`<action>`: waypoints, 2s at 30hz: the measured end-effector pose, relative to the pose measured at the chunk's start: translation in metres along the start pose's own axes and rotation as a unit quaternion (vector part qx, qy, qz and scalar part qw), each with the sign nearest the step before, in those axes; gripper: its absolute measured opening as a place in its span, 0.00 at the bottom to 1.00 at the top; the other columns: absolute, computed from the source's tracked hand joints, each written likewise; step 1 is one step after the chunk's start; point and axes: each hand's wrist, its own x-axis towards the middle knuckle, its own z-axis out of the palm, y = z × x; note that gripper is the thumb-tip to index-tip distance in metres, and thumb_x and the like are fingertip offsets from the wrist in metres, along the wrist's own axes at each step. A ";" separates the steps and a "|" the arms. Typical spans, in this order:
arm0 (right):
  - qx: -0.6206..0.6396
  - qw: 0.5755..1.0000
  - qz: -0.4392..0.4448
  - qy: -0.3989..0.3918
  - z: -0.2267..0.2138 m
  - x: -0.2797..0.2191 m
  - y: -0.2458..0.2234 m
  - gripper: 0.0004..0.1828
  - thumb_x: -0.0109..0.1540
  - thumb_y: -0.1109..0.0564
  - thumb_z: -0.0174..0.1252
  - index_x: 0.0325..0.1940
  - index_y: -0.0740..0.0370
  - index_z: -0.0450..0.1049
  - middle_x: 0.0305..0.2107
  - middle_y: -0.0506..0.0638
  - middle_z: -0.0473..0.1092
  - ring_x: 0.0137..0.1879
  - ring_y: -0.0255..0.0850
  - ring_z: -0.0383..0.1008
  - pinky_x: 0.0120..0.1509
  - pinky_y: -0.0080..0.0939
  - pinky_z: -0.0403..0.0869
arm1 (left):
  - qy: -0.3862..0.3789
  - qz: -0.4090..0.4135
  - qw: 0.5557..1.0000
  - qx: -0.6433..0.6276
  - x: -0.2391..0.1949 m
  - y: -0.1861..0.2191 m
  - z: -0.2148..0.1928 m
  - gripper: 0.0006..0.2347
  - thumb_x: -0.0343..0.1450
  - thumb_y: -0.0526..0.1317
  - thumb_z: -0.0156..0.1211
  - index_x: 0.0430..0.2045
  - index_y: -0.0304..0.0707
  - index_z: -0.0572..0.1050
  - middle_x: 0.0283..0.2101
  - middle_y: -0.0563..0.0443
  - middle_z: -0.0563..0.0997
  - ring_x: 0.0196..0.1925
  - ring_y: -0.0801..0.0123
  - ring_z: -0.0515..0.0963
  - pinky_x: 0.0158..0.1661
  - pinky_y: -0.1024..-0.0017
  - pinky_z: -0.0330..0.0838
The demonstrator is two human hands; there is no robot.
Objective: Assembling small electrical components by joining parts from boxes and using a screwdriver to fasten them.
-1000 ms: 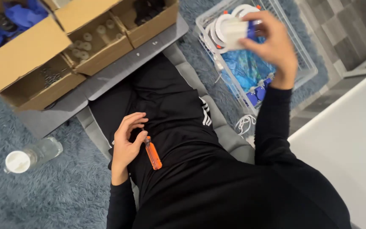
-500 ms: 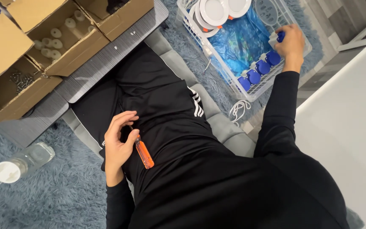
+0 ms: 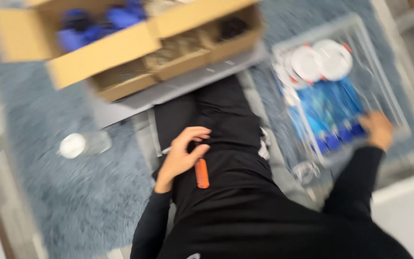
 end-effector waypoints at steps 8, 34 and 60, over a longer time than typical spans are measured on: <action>0.043 0.999 0.000 0.017 -0.086 0.012 -0.106 0.25 0.70 0.51 0.61 0.70 0.55 0.84 0.55 0.67 0.82 0.57 0.68 0.81 0.59 0.67 0.78 | 0.039 -0.012 0.980 0.194 -0.014 -0.011 -0.004 0.20 0.71 0.46 0.71 0.56 0.39 0.79 0.58 0.47 0.77 0.58 0.58 0.77 0.61 0.66 0.69; 0.390 0.706 -0.577 -0.129 -0.188 -0.215 -0.508 0.12 0.71 0.59 0.61 0.56 0.63 0.84 0.50 0.62 0.81 0.57 0.57 0.84 0.61 0.57 0.79 | -0.216 0.010 0.957 0.194 0.058 -0.041 -0.010 0.11 0.73 0.32 0.61 0.49 0.40 0.83 0.44 0.47 0.86 0.47 0.54 0.89 0.47 0.59 0.84; 0.162 0.753 -0.620 -0.152 -0.146 -0.245 -0.531 0.08 0.63 0.56 0.66 0.45 0.56 0.85 0.39 0.44 0.74 0.43 0.42 0.76 0.51 0.40 0.75 | 0.175 -0.343 0.775 0.501 0.237 -0.058 -0.327 0.32 0.63 0.45 0.79 0.66 0.59 0.77 0.68 0.34 0.70 0.66 0.35 0.75 0.64 0.41 0.72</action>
